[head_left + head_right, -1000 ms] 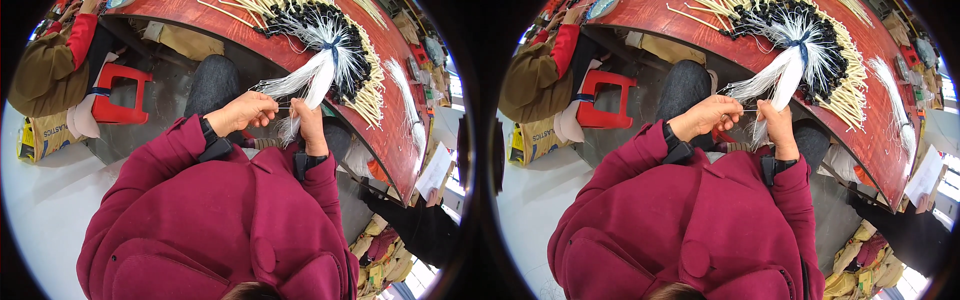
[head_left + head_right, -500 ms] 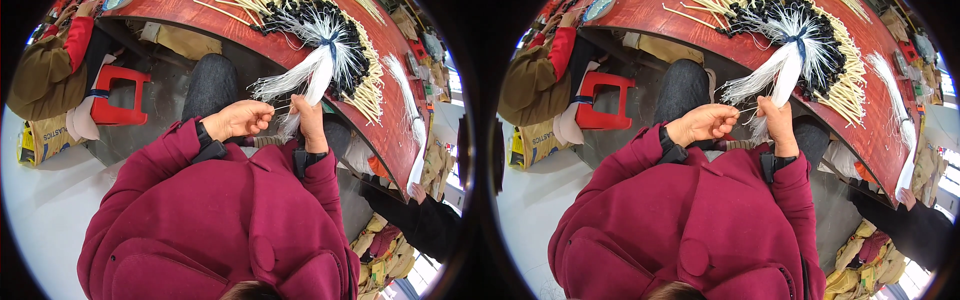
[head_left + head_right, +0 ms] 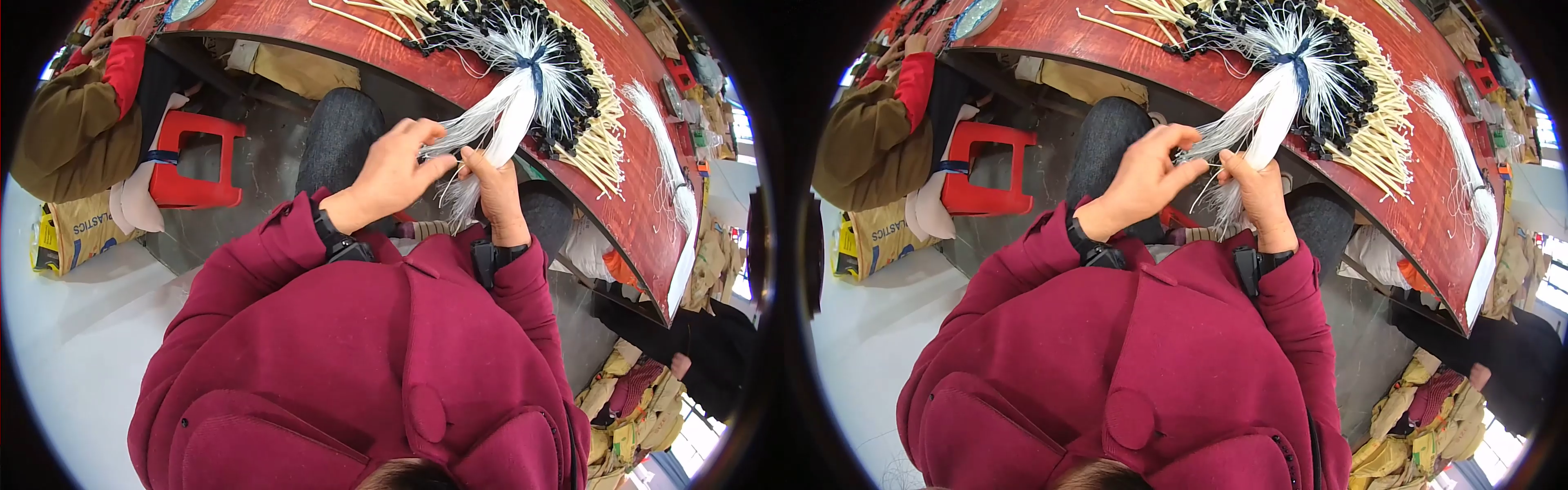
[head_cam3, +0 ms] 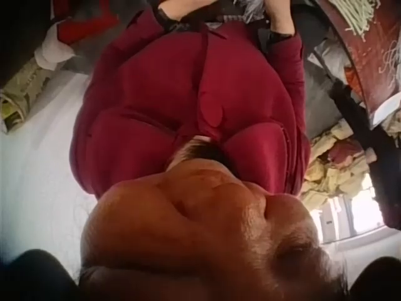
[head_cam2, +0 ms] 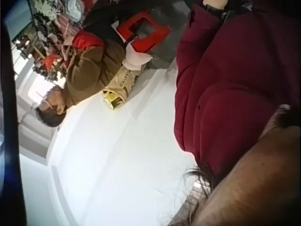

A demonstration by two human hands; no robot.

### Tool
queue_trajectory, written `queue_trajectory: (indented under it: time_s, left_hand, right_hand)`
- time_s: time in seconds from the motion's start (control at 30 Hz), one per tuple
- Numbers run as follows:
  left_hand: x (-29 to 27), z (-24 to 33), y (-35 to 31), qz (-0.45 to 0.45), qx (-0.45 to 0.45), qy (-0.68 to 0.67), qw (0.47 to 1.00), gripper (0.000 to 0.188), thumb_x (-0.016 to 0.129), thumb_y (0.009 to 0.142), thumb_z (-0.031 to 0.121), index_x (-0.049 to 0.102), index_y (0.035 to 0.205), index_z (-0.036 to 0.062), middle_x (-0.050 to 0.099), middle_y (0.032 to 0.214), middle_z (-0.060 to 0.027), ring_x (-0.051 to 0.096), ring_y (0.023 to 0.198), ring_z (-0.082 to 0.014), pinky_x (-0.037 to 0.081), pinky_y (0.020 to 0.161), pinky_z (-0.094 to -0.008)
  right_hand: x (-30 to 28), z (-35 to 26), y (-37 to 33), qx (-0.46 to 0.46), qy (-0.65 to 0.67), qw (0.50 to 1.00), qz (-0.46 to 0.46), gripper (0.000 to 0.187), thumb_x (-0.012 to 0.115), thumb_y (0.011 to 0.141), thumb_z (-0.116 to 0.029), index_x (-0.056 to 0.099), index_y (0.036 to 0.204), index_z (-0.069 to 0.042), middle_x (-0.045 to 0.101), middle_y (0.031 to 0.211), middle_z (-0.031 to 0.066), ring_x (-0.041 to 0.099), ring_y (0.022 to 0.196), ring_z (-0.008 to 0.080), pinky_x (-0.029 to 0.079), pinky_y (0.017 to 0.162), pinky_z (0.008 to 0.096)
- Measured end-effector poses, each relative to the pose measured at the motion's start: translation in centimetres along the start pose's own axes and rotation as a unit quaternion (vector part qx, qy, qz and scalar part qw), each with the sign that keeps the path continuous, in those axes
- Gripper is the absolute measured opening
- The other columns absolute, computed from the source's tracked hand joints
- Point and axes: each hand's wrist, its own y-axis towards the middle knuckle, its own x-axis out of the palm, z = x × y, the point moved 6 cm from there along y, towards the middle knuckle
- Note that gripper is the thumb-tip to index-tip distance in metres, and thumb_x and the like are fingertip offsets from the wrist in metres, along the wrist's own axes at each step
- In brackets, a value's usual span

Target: The person separates white strands from a bundle by hand, loops a thin white string around a small group of strands, and pulls the string tight to secure them.

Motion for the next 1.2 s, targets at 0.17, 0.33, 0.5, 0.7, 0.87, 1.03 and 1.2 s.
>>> queue_trajectory:
  time_s: [0.17,0.33,0.5,0.7,0.87,1.03,1.2]
  left_hand:
    - [3.1,-2.2,-0.5,-0.206,-0.089,-0.038,0.974,0.017,0.055,0.090,0.016,0.060,0.084,0.0012,0.050,0.058,0.0008,0.043,0.049,-0.0039,0.034,0.045,-0.0204]
    - [1.5,-5.0,0.2,-0.164,-0.223,-0.170,0.946,0.015,0.056,0.088,0.014,0.060,0.085,-0.0001,0.050,0.055,-0.0010,0.048,0.049,-0.0081,0.038,0.047,-0.0232]
    - [-3.5,-1.9,1.1,0.134,0.068,0.164,0.975,0.014,0.059,0.085,0.014,0.063,0.084,0.0005,0.058,0.062,-0.0057,0.052,0.049,-0.0123,0.041,0.047,-0.0259]
    - [-1.1,-1.3,-0.9,-0.093,-0.085,-0.033,0.992,0.014,0.061,0.086,0.016,0.064,0.086,0.0031,0.062,0.070,-0.0038,0.054,0.051,-0.0086,0.042,0.045,-0.0218]
    - [0.6,-4.2,-3.9,-0.226,-0.390,-0.293,0.843,0.014,0.059,0.089,0.016,0.065,0.088,0.0035,0.066,0.076,-0.0034,0.056,0.052,-0.0056,0.043,0.046,-0.0169]
    - [0.1,-4.4,-4.5,-0.235,-0.419,-0.329,0.813,0.015,0.059,0.090,0.016,0.063,0.092,0.0025,0.066,0.076,-0.0035,0.056,0.052,-0.0052,0.041,0.044,-0.0157]
    - [0.2,-3.8,-4.3,-0.267,-0.409,-0.330,0.807,0.018,0.060,0.090,0.017,0.061,0.097,0.0014,0.065,0.074,-0.0035,0.055,0.051,-0.0054,0.042,0.046,-0.0159]
  right_hand:
    - [0.4,-0.1,-0.4,0.007,-0.002,1.000,-0.014,0.016,0.066,0.081,-0.016,0.062,0.073,-0.003,0.060,0.065,0.0042,0.052,0.060,0.0104,0.041,0.060,0.0238]
    - [1.2,-1.0,-0.5,0.001,-0.003,0.998,-0.066,0.015,0.066,0.081,-0.015,0.062,0.074,-0.002,0.060,0.067,0.0047,0.049,0.059,0.0093,0.040,0.061,0.0228]
    - [1.5,-0.6,-0.4,0.013,0.024,0.997,-0.070,0.014,0.065,0.081,-0.014,0.064,0.076,-0.001,0.060,0.068,0.0049,0.046,0.058,0.0081,0.037,0.059,0.0223]
    - [1.4,-0.2,-0.2,0.001,0.061,0.998,-0.029,0.015,0.065,0.082,-0.013,0.064,0.078,0.001,0.058,0.065,0.0033,0.044,0.057,0.0072,0.034,0.056,0.0215]
    - [1.3,-0.6,-0.2,-0.014,0.053,0.998,-0.020,0.015,0.066,0.082,-0.013,0.064,0.078,0.001,0.056,0.063,0.0023,0.044,0.056,0.0071,0.033,0.055,0.0208]
    - [1.1,-0.3,-0.3,-0.017,0.058,0.998,-0.015,0.015,0.066,0.082,-0.013,0.065,0.078,0.002,0.055,0.062,0.0014,0.043,0.055,0.0071,0.033,0.054,0.0207]
    - [1.0,-0.3,-0.2,-0.013,0.061,0.998,-0.023,0.013,0.066,0.082,-0.012,0.065,0.078,0.000,0.058,0.065,0.0017,0.044,0.054,0.0069,0.034,0.053,0.0203]
